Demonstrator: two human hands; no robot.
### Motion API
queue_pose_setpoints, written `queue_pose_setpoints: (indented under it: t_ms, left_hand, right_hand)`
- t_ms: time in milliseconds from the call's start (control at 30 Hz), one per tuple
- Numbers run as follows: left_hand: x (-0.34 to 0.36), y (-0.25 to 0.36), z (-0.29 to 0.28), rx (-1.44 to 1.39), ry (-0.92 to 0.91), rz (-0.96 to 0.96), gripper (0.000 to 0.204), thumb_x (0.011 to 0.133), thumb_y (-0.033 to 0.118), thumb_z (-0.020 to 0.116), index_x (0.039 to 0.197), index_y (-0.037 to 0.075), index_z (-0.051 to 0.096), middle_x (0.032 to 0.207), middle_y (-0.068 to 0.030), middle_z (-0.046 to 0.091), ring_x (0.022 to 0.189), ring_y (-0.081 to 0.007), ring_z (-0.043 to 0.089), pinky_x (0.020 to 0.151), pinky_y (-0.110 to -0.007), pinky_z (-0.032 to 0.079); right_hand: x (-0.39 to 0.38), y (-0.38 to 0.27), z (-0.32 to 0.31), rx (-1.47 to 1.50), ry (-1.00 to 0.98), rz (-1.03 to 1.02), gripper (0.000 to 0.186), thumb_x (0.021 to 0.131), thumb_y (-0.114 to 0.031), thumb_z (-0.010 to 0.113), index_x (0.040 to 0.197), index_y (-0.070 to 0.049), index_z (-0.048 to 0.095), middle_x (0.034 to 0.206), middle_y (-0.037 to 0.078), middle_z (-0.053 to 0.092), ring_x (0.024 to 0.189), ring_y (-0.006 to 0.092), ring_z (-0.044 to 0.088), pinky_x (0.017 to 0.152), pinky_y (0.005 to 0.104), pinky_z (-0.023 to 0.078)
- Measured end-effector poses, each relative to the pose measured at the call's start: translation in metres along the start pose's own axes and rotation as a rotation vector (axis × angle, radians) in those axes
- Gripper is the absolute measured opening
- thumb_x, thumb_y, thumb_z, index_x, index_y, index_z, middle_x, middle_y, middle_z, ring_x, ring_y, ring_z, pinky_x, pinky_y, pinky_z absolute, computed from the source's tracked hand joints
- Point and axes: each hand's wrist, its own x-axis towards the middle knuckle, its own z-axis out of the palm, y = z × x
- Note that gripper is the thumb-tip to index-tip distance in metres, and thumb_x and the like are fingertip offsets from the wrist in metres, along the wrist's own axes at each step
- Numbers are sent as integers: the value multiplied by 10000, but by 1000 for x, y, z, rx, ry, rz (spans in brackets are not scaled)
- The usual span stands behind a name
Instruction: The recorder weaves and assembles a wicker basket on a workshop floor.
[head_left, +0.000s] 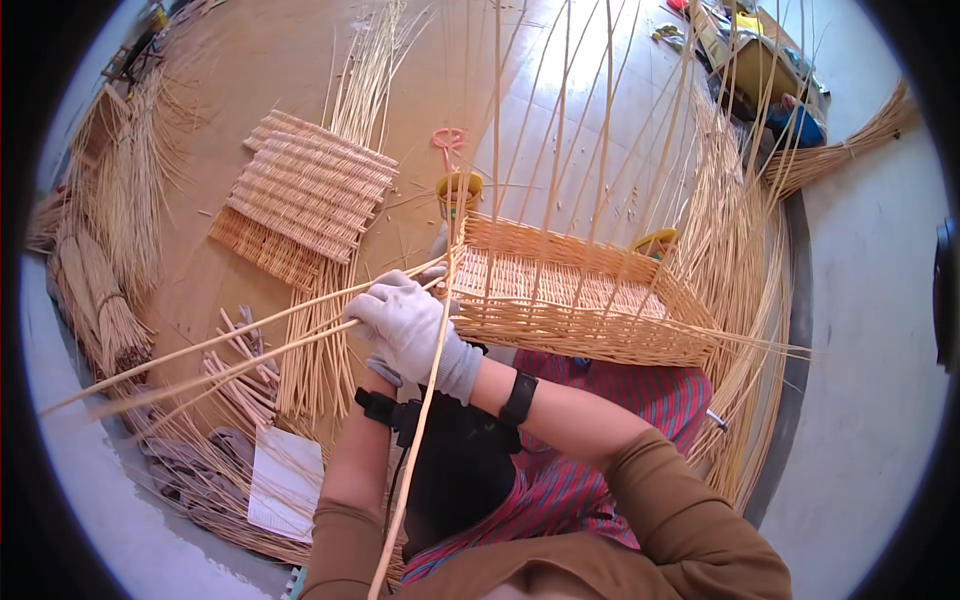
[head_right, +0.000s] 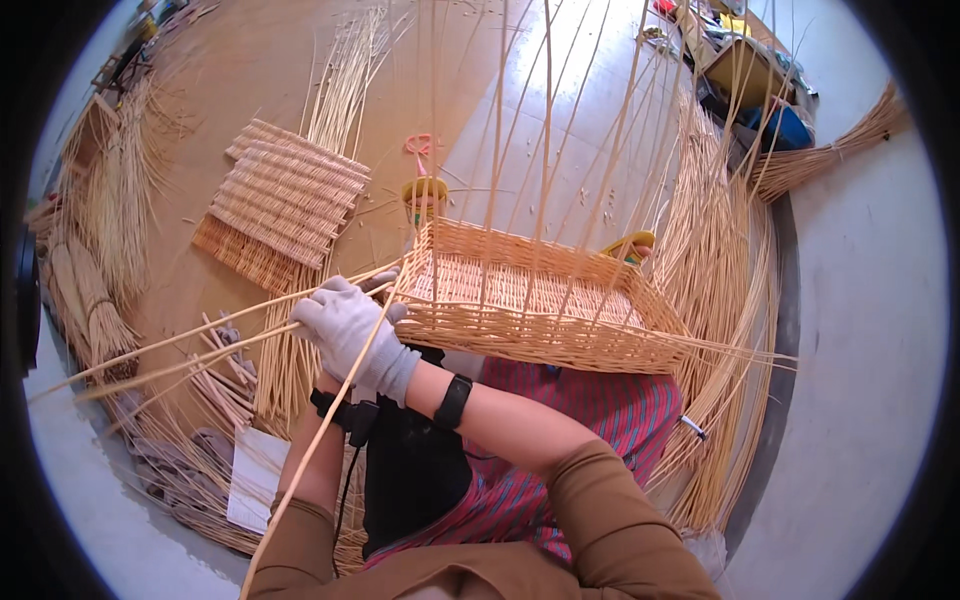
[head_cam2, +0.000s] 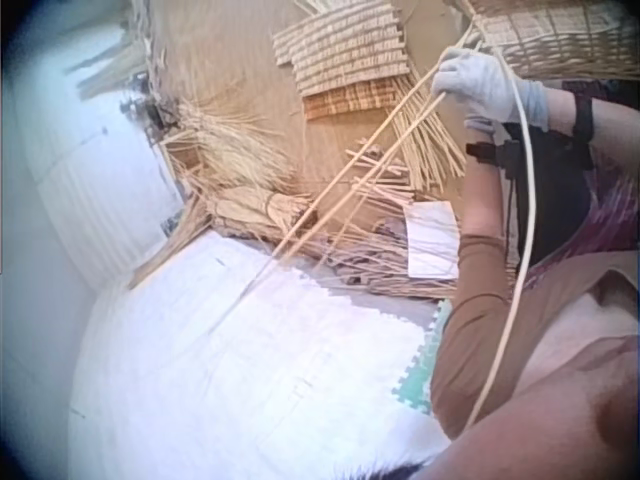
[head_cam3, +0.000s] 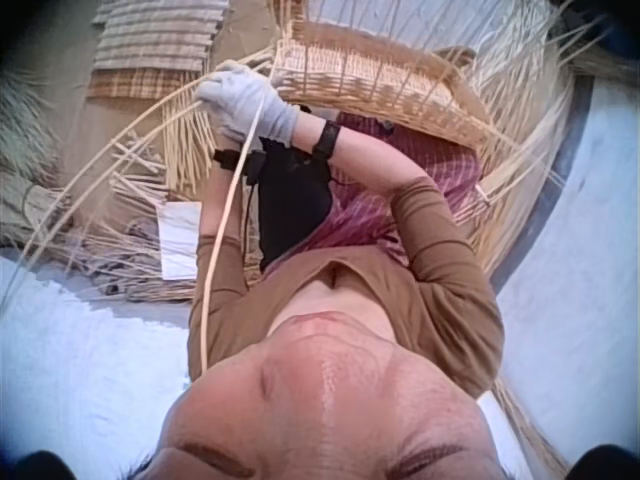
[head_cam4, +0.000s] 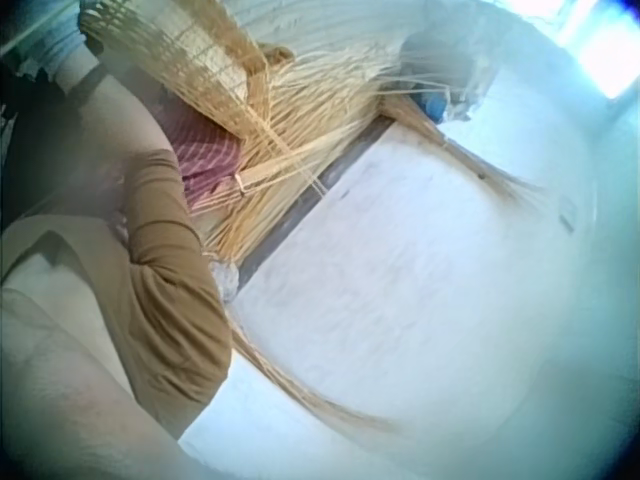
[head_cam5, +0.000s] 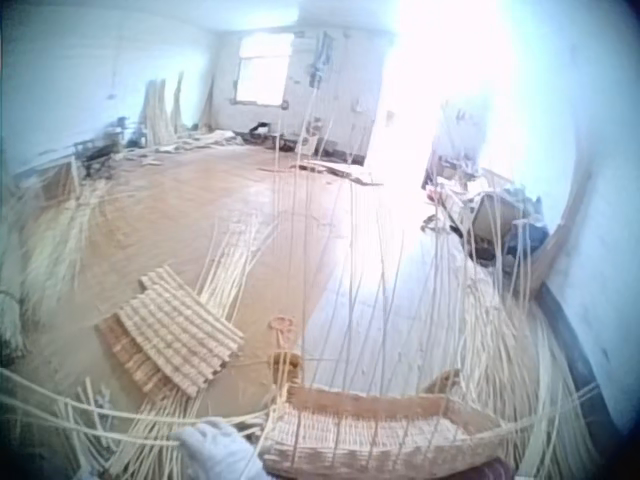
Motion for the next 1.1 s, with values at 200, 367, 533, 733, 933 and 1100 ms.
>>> queue_pose_setpoints:
  t_ms: [200, 367, 533, 733, 933, 1100]
  left_hand:
    - [-7, 0, -3, 94, -5, 65, 497, 948, 244, 596, 1386, 12, 557, 1314, -126, 603, 1237, -210, 552, 1098, -353, 420]
    - [-2, -3, -1, 110, -41, 92, 475, 960, 238, 582, 1380, 17, 562, 1317, -126, 601, 1249, -204, 544, 1102, -350, 415]
    - [7, -4, -8, 135, -79, 118, 454, 972, 233, 568, 1374, 22, 568, 1320, -125, 599, 1260, -198, 537, 1106, -347, 410]
    - [4, 3, -16, 149, -193, 224, 429, 987, 226, 552, 1367, 28, 574, 1323, -125, 597, 1273, -191, 527, 1111, -343, 404]
    - [1, 32, -26, 269, -392, -47, 424, 975, 194, 579, 1368, 34, 576, 1319, -112, 594, 1278, -181, 518, 1100, -335, 406]
    - [9, 53, -29, 372, -609, -94, 444, 958, 168, 627, 1384, 57, 570, 1340, -111, 576, 1261, -214, 529, 1079, -340, 413]
  right_hand:
    - [5, -42, -35, 55, -147, -39, 270, 776, -179, 724, 1040, -147, 675, 953, 83, 665, 982, 300, 629, 913, 421, 491]
    - [13, -24, -16, -1, -189, -22, 246, 846, -335, 696, 974, -125, 676, 921, 158, 692, 934, 328, 674, 809, 457, 530]
    - [-2, -19, -54, 86, -212, -159, 304, 681, -341, 710, 734, -68, 587, 708, 146, 592, 792, 363, 628, 741, 471, 489]
    - [-23, -37, -39, 130, -80, 22, 266, 750, -337, 695, 764, -82, 621, 735, 126, 597, 774, 364, 597, 747, 450, 453]
    - [-21, -49, -42, 66, -83, -79, 191, 765, -248, 689, 786, -89, 585, 765, 111, 571, 838, 359, 589, 793, 440, 459]
    - [-33, -68, -52, -28, -103, -28, 179, 734, -118, 709, 847, -108, 572, 839, 88, 583, 880, 347, 596, 839, 455, 474]
